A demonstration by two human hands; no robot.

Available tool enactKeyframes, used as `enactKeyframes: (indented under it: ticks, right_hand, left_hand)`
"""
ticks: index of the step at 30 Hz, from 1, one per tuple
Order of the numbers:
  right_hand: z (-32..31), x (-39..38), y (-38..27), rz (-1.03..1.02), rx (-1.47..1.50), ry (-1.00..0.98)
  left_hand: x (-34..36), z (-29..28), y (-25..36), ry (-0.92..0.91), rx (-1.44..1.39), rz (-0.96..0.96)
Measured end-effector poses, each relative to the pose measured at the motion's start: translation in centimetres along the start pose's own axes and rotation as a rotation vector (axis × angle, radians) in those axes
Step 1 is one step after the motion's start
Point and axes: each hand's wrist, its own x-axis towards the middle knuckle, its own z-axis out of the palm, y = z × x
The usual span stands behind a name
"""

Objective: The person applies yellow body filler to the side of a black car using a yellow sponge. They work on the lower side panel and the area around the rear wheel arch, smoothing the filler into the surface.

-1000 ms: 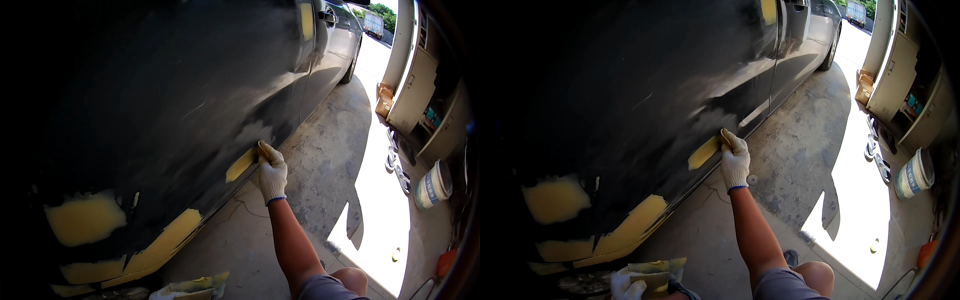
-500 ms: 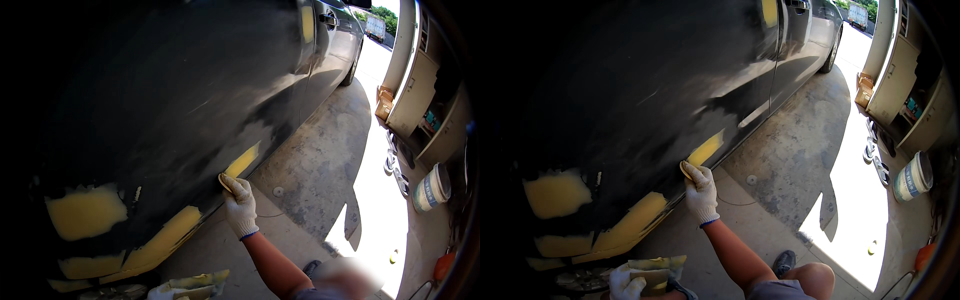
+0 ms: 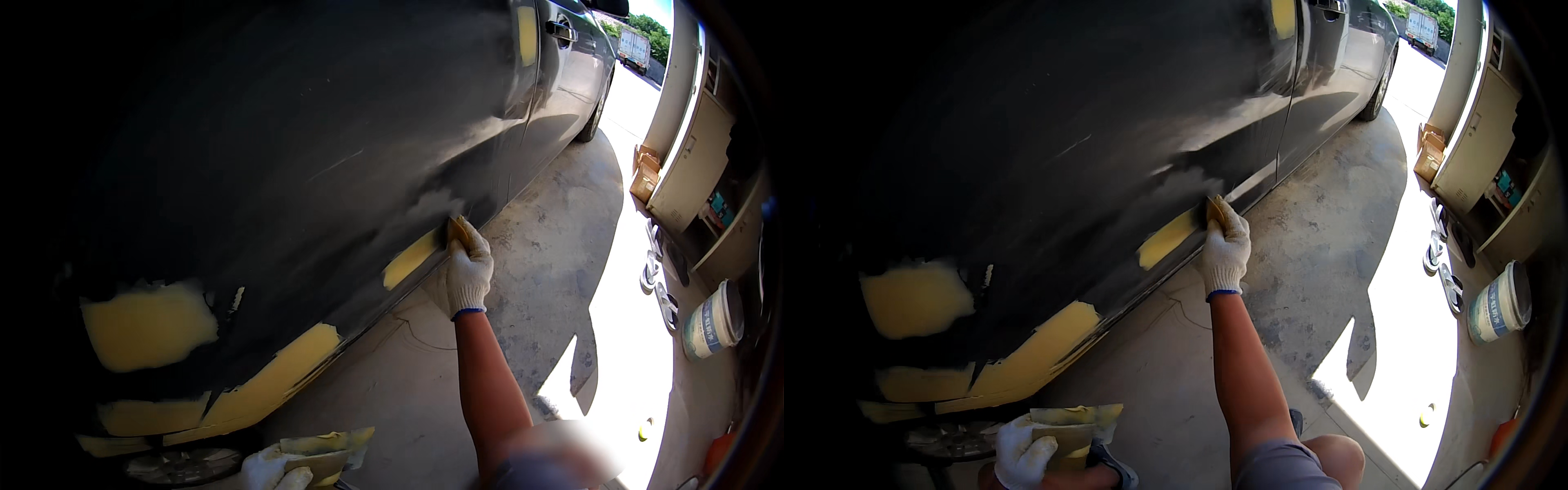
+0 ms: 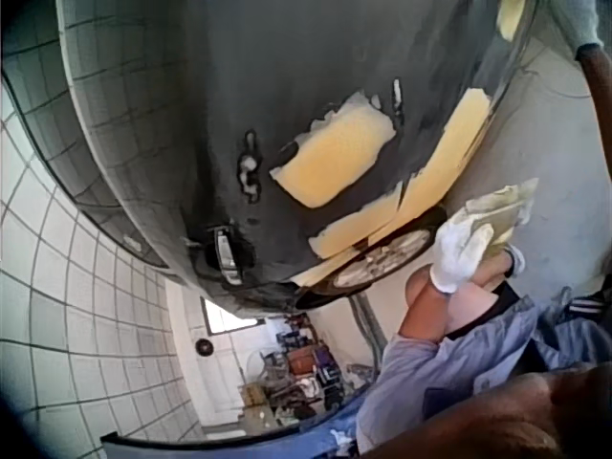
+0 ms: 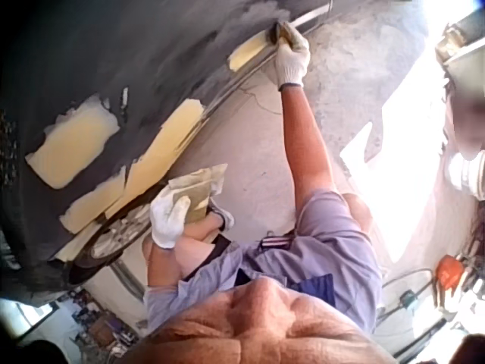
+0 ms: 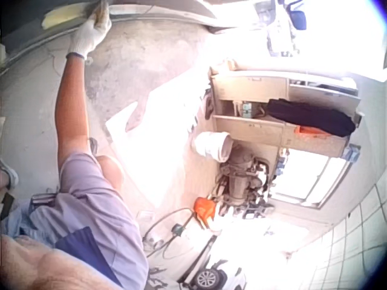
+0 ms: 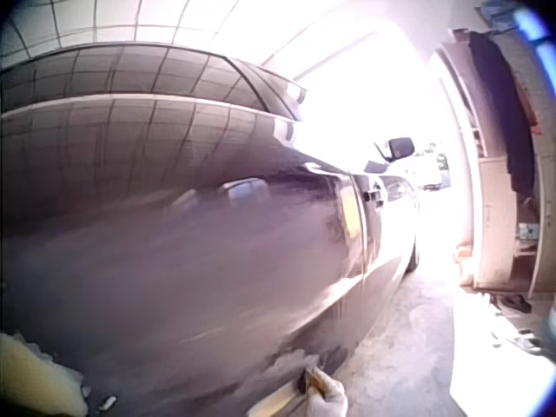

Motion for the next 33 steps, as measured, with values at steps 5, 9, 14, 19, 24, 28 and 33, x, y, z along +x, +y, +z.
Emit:
enactKeyframes:
  ticks: [5, 9, 14, 19, 24, 28, 33]
  right_hand:
    - [0.2, 0.0, 1.2, 0.023, 0.189, -0.046]
    - [0.6, -2.5, -0.5, 0.134, 0.206, -0.13]
    - [1.8, -6.6, -2.3, 0.126, 0.215, -0.142]
    - [2.6, -10.8, -3.0, 0.165, 0.222, -0.3]
    - [0.6, -12.4, -3.7, 0.432, 0.488, -0.36]
    - [-0.2, -14.7, -3.9, 0.568, 0.61, -0.336]
    - [-0.7, -17.7, -4.9, 0.623, 0.718, -0.296]
  left_hand:
    - [0.5, 0.9, -2.1, -0.329, 0.306, -0.348]
    - [-1.9, 0.4, -4.9, -0.089, -0.345, -0.096]
    - [-1.0, 0.1, -4.9, -0.092, 0.086, 0.345]
    - [-2.6, 0.5, -5.1, -0.033, -0.048, 0.102]
    - [-2.5, 0.3, -5.5, -0.079, 0.065, 0.203]
    - [-4.2, -0.2, -5.9, -0.081, 0.099, 0.166]
    - [-6.3, -1.1, -7.9, -0.082, -0.048, 0.152]
